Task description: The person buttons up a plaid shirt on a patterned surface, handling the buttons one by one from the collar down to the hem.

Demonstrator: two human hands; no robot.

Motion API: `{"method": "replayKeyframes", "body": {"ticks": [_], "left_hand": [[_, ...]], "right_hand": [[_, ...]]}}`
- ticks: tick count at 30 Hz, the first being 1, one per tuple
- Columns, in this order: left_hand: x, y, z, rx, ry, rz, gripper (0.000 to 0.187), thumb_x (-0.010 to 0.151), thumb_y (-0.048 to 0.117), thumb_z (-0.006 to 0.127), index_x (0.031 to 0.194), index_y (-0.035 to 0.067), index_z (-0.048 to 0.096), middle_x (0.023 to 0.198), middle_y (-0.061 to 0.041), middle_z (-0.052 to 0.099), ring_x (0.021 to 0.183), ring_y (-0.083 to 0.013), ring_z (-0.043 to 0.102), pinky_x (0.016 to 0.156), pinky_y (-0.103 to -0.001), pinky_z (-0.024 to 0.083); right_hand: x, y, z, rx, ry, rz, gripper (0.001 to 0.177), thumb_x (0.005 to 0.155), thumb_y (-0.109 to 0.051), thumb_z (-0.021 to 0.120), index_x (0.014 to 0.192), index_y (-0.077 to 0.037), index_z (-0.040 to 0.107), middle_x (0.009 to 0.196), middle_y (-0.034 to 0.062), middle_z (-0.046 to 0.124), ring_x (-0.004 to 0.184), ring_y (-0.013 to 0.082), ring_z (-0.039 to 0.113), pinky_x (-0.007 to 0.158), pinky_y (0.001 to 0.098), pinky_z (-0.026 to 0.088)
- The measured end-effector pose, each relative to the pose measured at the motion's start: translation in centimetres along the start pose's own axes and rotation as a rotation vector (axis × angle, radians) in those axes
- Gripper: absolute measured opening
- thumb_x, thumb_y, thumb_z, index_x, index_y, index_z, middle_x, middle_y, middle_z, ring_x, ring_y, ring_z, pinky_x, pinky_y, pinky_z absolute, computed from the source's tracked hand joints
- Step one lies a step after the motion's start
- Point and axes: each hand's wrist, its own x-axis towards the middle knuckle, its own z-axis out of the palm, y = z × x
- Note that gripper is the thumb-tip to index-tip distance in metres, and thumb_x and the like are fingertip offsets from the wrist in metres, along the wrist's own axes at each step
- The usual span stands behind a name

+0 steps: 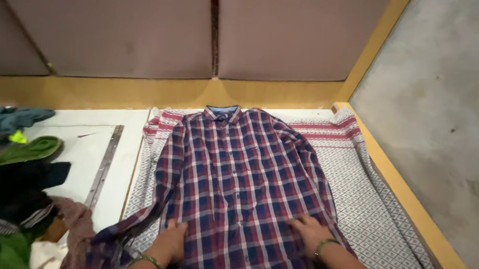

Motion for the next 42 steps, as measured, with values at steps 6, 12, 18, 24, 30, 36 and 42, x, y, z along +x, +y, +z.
{"method": "replayKeyframes", "body": {"ticks": [6,12,18,24,30,36,42], "left_hand": [[1.7,-2.6,4.1,0.051,-0.059,-0.155,0.054,0.078,0.029,0.087,0.126,0.012,0.070,0.136,-0.014,0.065,0.124,-0.0331,0.064,0.105,-0.042,0.055],[6.6,-5.6,8.7,0.148,-0.235,-0.122,0.036,0.084,0.028,0.072,0.116,0.014,0.080,0.126,-0.013,0.073,0.116,-0.0308,0.068,0.100,-0.041,0.054],[6.6,-4.5,6.0,0.044,-0.377,-0.142,0.041,0.084,0.033,0.080,0.119,0.012,0.076,0.127,-0.008,0.073,0.115,-0.0263,0.069,0.101,-0.041,0.052],[0.5,-4.9,1.5,-0.010,-0.474,-0.224,0.037,0.086,0.025,0.068,0.118,0.008,0.078,0.123,-0.010,0.077,0.112,-0.0273,0.072,0.095,-0.042,0.053],[-2.5,-1.9,1.4,-0.068,0.367,-0.012,0.025,0.088,0.016,0.070,0.111,0.010,0.076,0.126,-0.014,0.071,0.117,-0.0310,0.069,0.095,-0.042,0.058],[-5.0,3.6,4.6,-0.247,0.078,0.748,0.030,0.064,0.020,0.087,0.089,0.014,0.072,0.090,-0.006,0.076,0.085,-0.0236,0.072,0.076,-0.037,0.058],[-6.7,7.7,9.7,-0.031,0.026,1.029,0.041,0.061,0.032,0.091,0.092,0.011,0.073,0.092,-0.006,0.073,0.089,-0.0286,0.070,0.076,-0.043,0.055]], "right_hand": [[-3.1,2.8,2.8,-0.004,-0.001,0.182,0.086,0.071,-0.030,0.093,0.144,-0.028,0.048,0.150,0.0056,0.046,0.143,0.0266,0.046,0.117,0.0375,0.045],[-3.4,-1.0,4.5,-0.064,-0.057,-0.022,0.066,0.074,-0.037,0.087,0.133,-0.020,0.061,0.136,0.0076,0.061,0.132,0.0293,0.057,0.109,0.0410,0.049],[-4.9,-8.1,8.7,0.255,0.117,-0.487,0.068,0.069,-0.035,0.087,0.130,-0.017,0.064,0.135,0.0090,0.062,0.125,0.0302,0.060,0.107,0.0378,0.048],[-6.8,-9.6,10.7,0.167,-0.075,-0.514,0.071,0.067,-0.032,0.088,0.131,-0.017,0.063,0.135,0.0100,0.052,0.129,0.0315,0.051,0.108,0.0376,0.047],[-8.5,-9.3,9.4,0.291,-0.165,-0.403,0.060,0.061,-0.034,0.093,0.114,-0.017,0.071,0.123,0.0059,0.059,0.120,0.0252,0.060,0.103,0.0341,0.050],[-8.4,-8.9,9.0,0.135,0.001,-0.222,0.042,0.060,-0.027,0.090,0.097,-0.016,0.076,0.103,0.0066,0.076,0.102,0.0271,0.072,0.090,0.0371,0.057],[-8.7,-8.8,9.7,0.079,-0.059,-0.083,0.028,0.069,-0.028,0.085,0.094,-0.017,0.078,0.099,0.0081,0.077,0.097,0.0274,0.073,0.089,0.0387,0.058]]}}
